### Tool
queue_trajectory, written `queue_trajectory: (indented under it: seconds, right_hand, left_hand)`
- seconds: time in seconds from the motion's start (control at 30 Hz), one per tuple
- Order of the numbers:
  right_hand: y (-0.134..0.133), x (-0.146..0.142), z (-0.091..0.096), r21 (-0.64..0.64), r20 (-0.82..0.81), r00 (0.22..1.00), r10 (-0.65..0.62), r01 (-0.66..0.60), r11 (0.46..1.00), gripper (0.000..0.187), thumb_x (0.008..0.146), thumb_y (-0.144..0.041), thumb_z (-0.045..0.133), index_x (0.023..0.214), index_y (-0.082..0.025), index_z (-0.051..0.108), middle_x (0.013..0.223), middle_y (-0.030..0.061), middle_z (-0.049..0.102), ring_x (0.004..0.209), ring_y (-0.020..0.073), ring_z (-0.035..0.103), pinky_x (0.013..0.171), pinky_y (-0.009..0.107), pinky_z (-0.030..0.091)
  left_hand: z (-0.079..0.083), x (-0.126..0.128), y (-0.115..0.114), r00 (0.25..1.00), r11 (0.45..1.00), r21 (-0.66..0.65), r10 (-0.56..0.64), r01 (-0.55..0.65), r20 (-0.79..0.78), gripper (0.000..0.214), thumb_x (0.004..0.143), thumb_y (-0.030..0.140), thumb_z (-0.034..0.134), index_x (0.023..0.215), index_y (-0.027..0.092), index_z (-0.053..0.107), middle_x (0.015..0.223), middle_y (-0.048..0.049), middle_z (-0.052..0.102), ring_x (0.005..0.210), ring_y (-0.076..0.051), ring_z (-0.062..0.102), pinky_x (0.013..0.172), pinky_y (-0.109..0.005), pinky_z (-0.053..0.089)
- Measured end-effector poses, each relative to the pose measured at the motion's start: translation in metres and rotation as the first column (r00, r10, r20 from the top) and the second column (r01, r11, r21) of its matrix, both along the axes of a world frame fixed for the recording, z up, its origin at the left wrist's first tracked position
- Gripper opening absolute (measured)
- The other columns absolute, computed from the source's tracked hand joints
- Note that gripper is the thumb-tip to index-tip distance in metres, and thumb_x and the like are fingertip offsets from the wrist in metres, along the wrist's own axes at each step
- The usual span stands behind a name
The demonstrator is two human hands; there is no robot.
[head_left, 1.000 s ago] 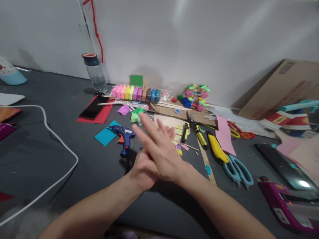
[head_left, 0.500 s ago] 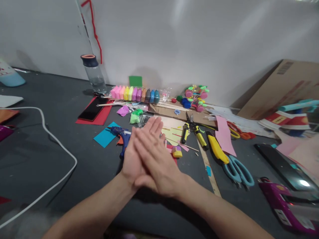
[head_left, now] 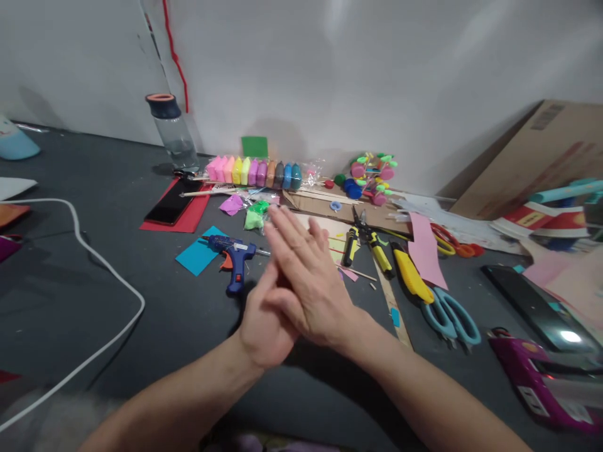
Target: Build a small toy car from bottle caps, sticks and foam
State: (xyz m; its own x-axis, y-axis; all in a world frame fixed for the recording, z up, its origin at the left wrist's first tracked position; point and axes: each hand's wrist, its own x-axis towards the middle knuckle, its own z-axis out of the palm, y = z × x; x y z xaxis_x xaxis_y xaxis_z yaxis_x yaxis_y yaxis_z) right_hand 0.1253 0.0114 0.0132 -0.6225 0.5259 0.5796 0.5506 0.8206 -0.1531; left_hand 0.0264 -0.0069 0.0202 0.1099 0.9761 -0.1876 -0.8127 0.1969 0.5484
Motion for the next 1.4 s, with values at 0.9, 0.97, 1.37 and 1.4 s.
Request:
queue_trajectory:
  seconds: [0.9,0.97,1.37,1.4]
  right_hand:
    - [0.015,0.043,0.019,-0.096,-0.175,0.983,-0.053,0.037,0.995,0.036,0.104,-0.037,0.048,0.131,-0.018,0.063,0.155,0.0199,0.049,0.147,0.0276,0.044,0.119,0.057,0.037]
    - [0.009,0.043,0.018,-0.030,-0.065,0.997,-0.033,0.031,0.999,0.034,0.100,-0.038,0.057,0.124,-0.016,0.066,0.154,0.0221,0.050,0.148,0.0317,0.040,0.120,0.062,0.033]
    - [0.001,0.017,0.006,-0.071,0.102,0.995,-0.020,0.027,0.997,0.074,0.103,-0.062,0.030,0.152,-0.008,0.041,0.163,0.0243,0.033,0.157,0.0312,0.021,0.126,0.061,0.014]
    - [0.001,0.013,0.005,-0.097,0.123,0.992,-0.036,0.048,0.994,0.080,0.102,-0.066,0.023,0.154,-0.007,0.037,0.165,0.0236,0.030,0.157,0.0312,0.018,0.126,0.062,0.012]
  left_hand:
    - [0.007,-0.004,0.009,0.948,0.963,-0.210,-0.100,0.169,0.304,0.060,0.107,0.046,0.030,0.094,0.013,0.078,0.108,-0.0127,0.078,0.110,-0.022,0.071,0.101,-0.034,0.054]
    - [0.009,-0.007,0.010,0.950,0.969,-0.171,-0.125,0.179,0.287,0.060,0.106,0.050,0.030,0.101,0.015,0.079,0.121,-0.0128,0.075,0.123,-0.025,0.065,0.105,-0.037,0.052]
    - [0.007,-0.004,0.004,0.952,0.973,-0.103,-0.177,0.208,0.251,0.057,0.105,0.054,0.027,0.125,0.024,0.071,0.130,-0.0050,0.073,0.142,-0.025,0.052,0.118,-0.040,0.041]
    - [0.006,-0.001,0.003,0.954,0.970,-0.104,-0.189,0.218,0.234,0.056,0.105,0.054,0.026,0.130,0.027,0.068,0.134,-0.0040,0.071,0.145,-0.024,0.049,0.119,-0.040,0.040]
